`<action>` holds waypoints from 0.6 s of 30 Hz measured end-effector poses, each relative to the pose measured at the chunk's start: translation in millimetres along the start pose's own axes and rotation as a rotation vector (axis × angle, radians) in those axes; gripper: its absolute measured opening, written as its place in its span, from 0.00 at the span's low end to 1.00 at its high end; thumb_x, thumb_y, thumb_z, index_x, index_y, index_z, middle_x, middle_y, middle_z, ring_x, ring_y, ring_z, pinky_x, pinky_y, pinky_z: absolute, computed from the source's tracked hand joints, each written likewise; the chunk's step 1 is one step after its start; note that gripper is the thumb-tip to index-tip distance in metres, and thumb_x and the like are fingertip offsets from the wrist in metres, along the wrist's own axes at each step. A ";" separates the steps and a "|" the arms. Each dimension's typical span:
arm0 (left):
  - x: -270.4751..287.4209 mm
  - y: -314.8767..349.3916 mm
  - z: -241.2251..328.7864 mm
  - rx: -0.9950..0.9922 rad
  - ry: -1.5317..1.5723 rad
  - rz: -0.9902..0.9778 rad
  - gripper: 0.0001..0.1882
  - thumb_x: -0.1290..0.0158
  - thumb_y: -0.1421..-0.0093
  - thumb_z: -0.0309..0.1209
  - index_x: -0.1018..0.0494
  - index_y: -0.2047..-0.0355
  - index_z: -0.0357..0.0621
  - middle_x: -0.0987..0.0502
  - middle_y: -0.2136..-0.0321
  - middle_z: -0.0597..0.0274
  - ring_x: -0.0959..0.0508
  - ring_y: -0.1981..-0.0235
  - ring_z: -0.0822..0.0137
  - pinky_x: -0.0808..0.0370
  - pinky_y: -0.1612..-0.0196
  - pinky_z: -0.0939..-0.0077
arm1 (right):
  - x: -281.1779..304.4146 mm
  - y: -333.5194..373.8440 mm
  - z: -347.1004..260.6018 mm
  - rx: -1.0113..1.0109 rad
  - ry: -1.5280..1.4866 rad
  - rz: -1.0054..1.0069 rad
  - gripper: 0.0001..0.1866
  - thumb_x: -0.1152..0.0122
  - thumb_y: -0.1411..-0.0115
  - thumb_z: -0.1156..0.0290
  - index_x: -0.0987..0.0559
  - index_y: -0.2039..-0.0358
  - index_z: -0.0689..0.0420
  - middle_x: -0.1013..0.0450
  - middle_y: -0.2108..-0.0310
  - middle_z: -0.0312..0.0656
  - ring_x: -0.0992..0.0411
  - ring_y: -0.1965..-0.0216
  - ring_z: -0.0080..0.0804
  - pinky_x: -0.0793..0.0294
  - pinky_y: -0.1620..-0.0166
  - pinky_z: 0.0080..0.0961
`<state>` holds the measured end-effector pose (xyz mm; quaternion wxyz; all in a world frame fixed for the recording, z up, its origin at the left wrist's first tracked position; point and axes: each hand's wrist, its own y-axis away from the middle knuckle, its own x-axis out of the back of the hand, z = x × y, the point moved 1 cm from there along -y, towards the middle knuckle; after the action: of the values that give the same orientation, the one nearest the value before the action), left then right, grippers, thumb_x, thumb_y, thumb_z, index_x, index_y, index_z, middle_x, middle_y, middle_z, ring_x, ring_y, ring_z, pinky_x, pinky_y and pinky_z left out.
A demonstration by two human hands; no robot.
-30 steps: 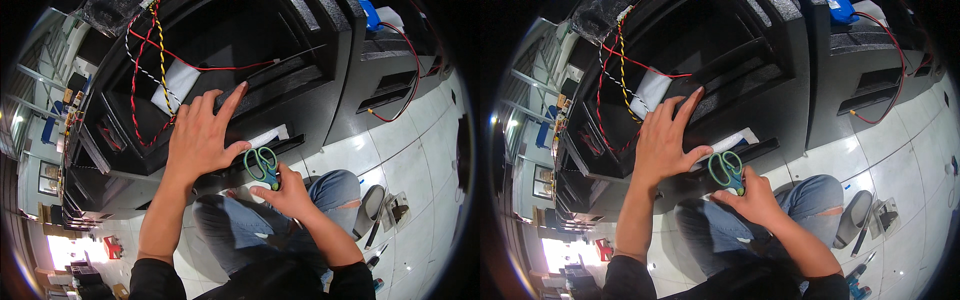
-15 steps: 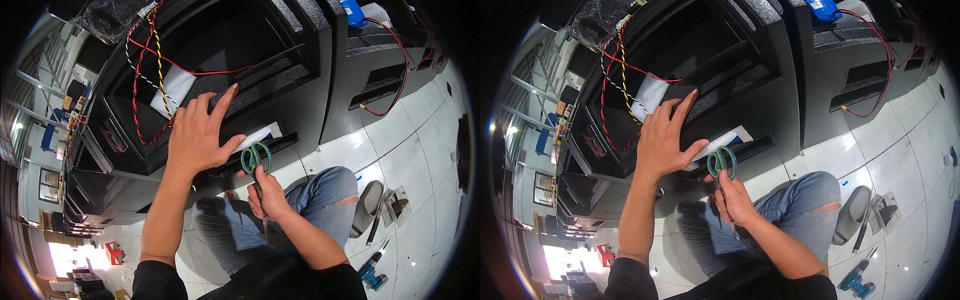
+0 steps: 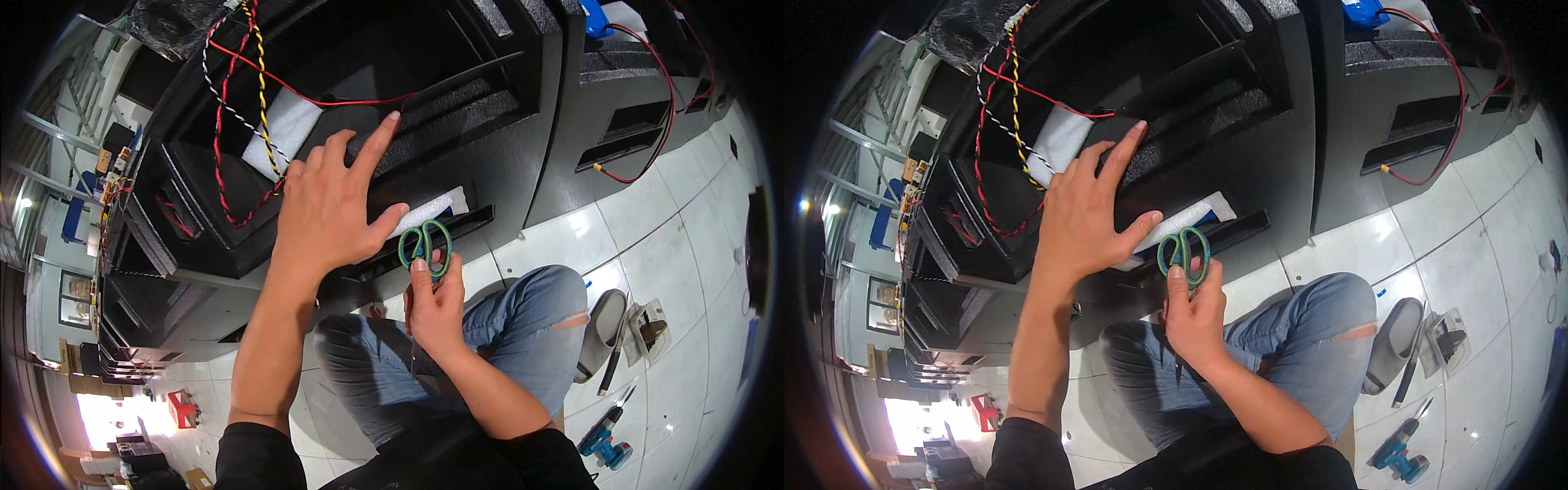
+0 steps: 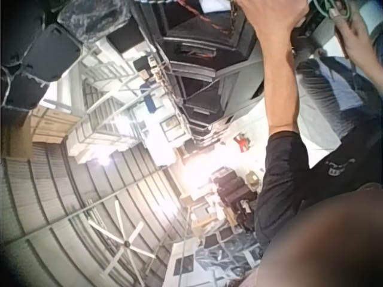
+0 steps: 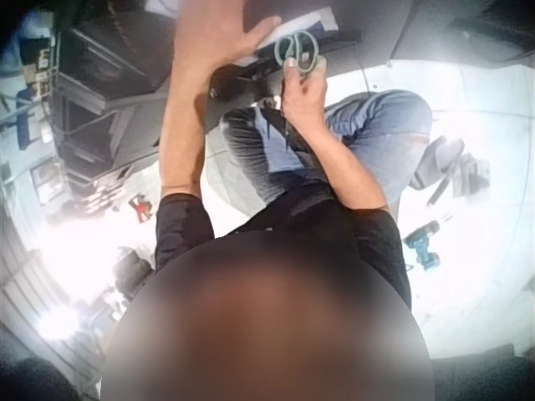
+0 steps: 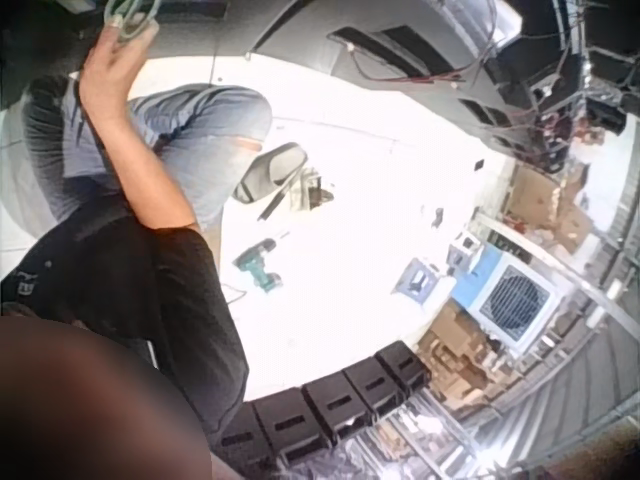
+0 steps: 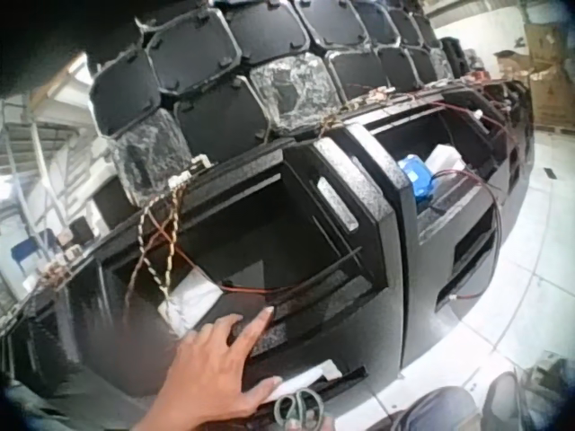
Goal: The person sits on the floor and assembles electronic components inside a black plastic enclosure. They place a blue box and white foam padding into the unit, cut foam pieces with a knife, and secure a black cover using a cordless drill.
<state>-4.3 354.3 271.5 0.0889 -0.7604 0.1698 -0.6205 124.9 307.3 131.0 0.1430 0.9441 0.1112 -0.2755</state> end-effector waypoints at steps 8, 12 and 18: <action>-6.4 -18.1 12.4 0.146 -0.004 0.003 0.48 0.29 0.55 0.57 0.30 0.43 0.37 0.24 0.60 0.49 0.22 0.56 0.46 0.25 0.58 0.52 | 2.5 -20.7 25.1 0.169 0.061 -0.033 0.12 0.45 0.26 0.63 0.36 0.54 0.54 0.35 0.79 0.31 0.40 0.85 0.15 0.42 0.82 0.18; -12.0 -17.9 14.0 0.155 -0.016 0.057 0.48 0.28 0.58 0.59 0.29 0.46 0.38 0.23 0.60 0.49 0.21 0.56 0.45 0.25 0.57 0.53 | -2.4 -21.9 16.6 0.119 0.124 0.005 0.09 0.44 0.28 0.65 0.33 0.57 0.55 0.35 0.76 0.30 0.39 0.82 0.15 0.40 0.79 0.19; -11.8 -15.8 17.9 0.186 -0.020 0.044 0.47 0.27 0.59 0.58 0.28 0.47 0.38 0.22 0.57 0.50 0.21 0.54 0.46 0.24 0.54 0.53 | 0.4 -26.1 5.3 0.026 0.158 0.000 0.13 0.43 0.29 0.65 0.33 0.60 0.61 0.29 0.74 0.43 0.33 0.73 0.26 0.33 0.68 0.29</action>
<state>13.4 371.9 262.4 0.1744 -0.7511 0.1271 -0.6240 115.1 330.0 121.0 0.1216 0.9646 0.1187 -0.2015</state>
